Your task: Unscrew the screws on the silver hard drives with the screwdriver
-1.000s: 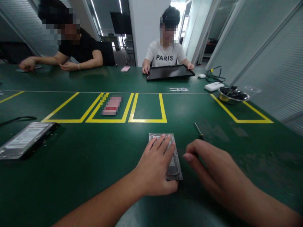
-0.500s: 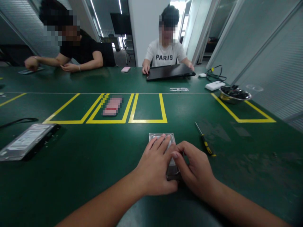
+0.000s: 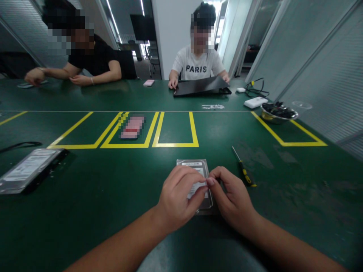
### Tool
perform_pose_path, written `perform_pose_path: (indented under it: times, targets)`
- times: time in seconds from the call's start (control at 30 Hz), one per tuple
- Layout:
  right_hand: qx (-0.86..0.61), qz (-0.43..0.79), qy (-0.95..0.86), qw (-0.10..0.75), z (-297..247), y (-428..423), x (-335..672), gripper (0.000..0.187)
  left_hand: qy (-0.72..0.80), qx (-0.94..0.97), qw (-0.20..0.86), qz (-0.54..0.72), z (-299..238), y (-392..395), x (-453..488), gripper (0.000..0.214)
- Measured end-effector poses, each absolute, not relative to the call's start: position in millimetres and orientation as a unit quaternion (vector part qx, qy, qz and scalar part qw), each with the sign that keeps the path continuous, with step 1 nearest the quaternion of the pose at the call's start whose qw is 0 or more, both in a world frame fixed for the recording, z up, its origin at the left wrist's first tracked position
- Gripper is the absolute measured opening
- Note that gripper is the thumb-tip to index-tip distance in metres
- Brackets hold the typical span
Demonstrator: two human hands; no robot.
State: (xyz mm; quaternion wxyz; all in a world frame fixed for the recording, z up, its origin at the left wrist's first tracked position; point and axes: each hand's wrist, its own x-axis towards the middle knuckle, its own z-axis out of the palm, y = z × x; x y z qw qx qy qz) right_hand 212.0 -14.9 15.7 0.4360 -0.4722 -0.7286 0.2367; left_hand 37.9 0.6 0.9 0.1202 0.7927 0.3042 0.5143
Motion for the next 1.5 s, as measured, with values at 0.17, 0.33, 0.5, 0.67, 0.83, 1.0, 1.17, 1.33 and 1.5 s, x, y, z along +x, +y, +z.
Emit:
perform_pose_path:
  times: [0.17, 0.33, 0.5, 0.67, 0.83, 1.0, 1.17, 1.33, 1.5]
  targets:
    - [-0.446, 0.32, -0.705, 0.449, 19, -18, 212, 0.022, 0.277, 0.787, 0.129, 0.536, 6, 0, 36, 0.016]
    - [-0.437, 0.369, -0.674, 0.467, 15, -21, 212, 0.024, 0.266, 0.797, 0.127, 0.527, 13, -1, 35, 0.011]
    - [-0.452, 0.368, -0.665, 0.467, 15, -21, 211, 0.026, 0.266, 0.803, 0.112, 0.522, 13, 0, 36, 0.009]
    - [-0.452, 0.349, -0.677, 0.463, 20, -23, 208, 0.021, 0.29, 0.796, 0.064, 0.527, 9, 2, 36, 0.011]
    - [-0.417, 0.3, -0.728, 0.454, 18, -28, 207, 0.021, 0.334, 0.777, 0.048, 0.532, 4, 5, 35, 0.013]
    - [-0.402, 0.259, -0.76, 0.441, 14, -27, 210, 0.028, 0.343, 0.782, 0.065, 0.516, 2, 9, 33, 0.013]
    - [-0.416, 0.156, -0.801, 0.401, 12, -24, 213, 0.03, 0.363, 0.769, 0.095, 0.517, 0, 10, 33, 0.008]
    - [-0.408, 0.003, -0.864, 0.294, 13, -23, 213, 0.014, 0.411, 0.736, 0.128, 0.522, -2, 9, 34, 0.005]
    - [-0.38, 0.012, -0.895, 0.232, 10, -27, 209, 0.034, 0.409, 0.733, 0.149, 0.523, 0, 7, 34, 0.008]
